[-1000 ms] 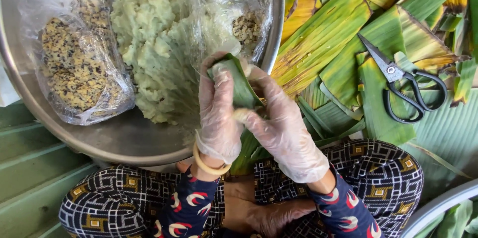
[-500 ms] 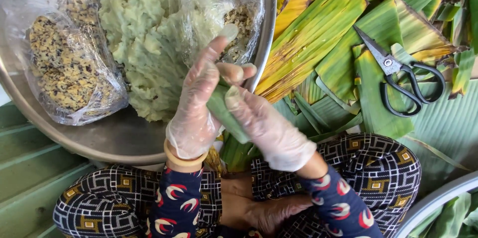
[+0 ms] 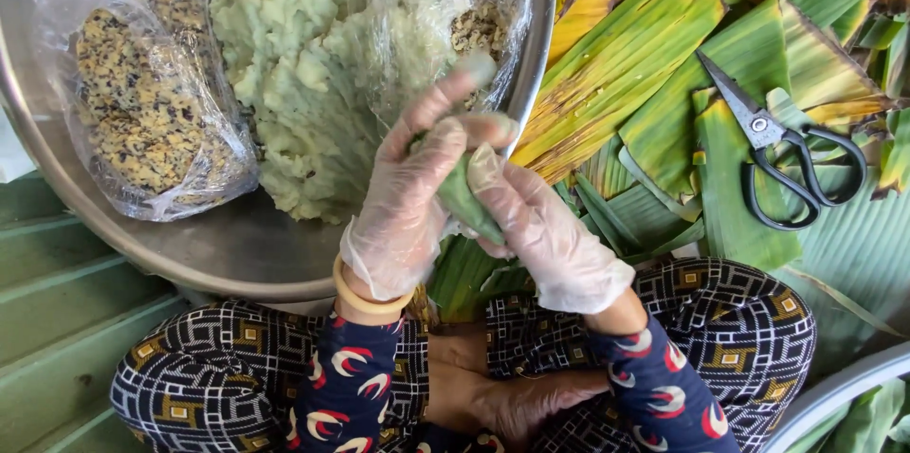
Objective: Wrapping portions of food mixture into banana leaves to prepare traditional snacks.
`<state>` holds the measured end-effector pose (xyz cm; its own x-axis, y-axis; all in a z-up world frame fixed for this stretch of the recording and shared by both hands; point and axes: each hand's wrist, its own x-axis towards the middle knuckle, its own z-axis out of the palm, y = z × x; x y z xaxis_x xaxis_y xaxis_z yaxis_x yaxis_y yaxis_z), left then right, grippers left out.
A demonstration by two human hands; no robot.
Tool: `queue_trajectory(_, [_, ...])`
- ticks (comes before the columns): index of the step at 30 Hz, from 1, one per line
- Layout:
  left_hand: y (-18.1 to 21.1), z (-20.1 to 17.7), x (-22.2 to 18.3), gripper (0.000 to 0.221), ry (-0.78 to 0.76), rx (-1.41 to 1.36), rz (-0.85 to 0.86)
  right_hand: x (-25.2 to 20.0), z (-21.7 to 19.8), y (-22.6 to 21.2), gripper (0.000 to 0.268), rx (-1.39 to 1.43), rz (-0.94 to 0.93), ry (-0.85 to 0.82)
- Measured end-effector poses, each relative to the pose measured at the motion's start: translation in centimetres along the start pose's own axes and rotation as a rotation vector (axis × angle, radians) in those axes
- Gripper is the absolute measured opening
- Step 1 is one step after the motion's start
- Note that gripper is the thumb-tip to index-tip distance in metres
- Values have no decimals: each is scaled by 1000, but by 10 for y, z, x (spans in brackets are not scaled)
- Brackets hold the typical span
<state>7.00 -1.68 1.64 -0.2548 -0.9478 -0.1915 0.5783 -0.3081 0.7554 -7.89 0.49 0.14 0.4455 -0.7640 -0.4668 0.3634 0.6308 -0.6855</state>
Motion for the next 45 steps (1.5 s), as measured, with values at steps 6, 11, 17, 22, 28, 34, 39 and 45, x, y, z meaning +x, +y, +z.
queue_trajectory(6, [-12, 12, -4, 28, 240, 137, 163, -8, 19, 4, 50, -441, -302, 75])
queue_trajectory(11, [-13, 14, -4, 31, 295, 226, 223, 4, 20, 20, 36, -501, -511, 131])
queue_trajectory(17, [-9, -10, -8, 14, 280, 167, 203, 10, 13, 27, 39, -534, -652, 71])
queue_trajectory(22, [18, -63, -3, 16, 313, 448, 295, -11, -11, 24, 33, -510, -512, 33])
queue_trajectory(28, [21, -56, -13, 90, 336, 1997, 337, -55, -57, 36, 38, 155, -243, 122])
queue_trajectory(34, [21, -22, -32, 50, 343, 1558, 489, -57, -68, 68, 36, 532, -250, 104])
queue_trajectory(39, [16, 2, -58, 101, 193, 493, 95, -28, 14, 31, 30, 336, -183, -196])
queue_trajectory(45, [11, -46, -70, 31, 422, -151, 352, 12, 74, 53, 45, -119, -58, -145])
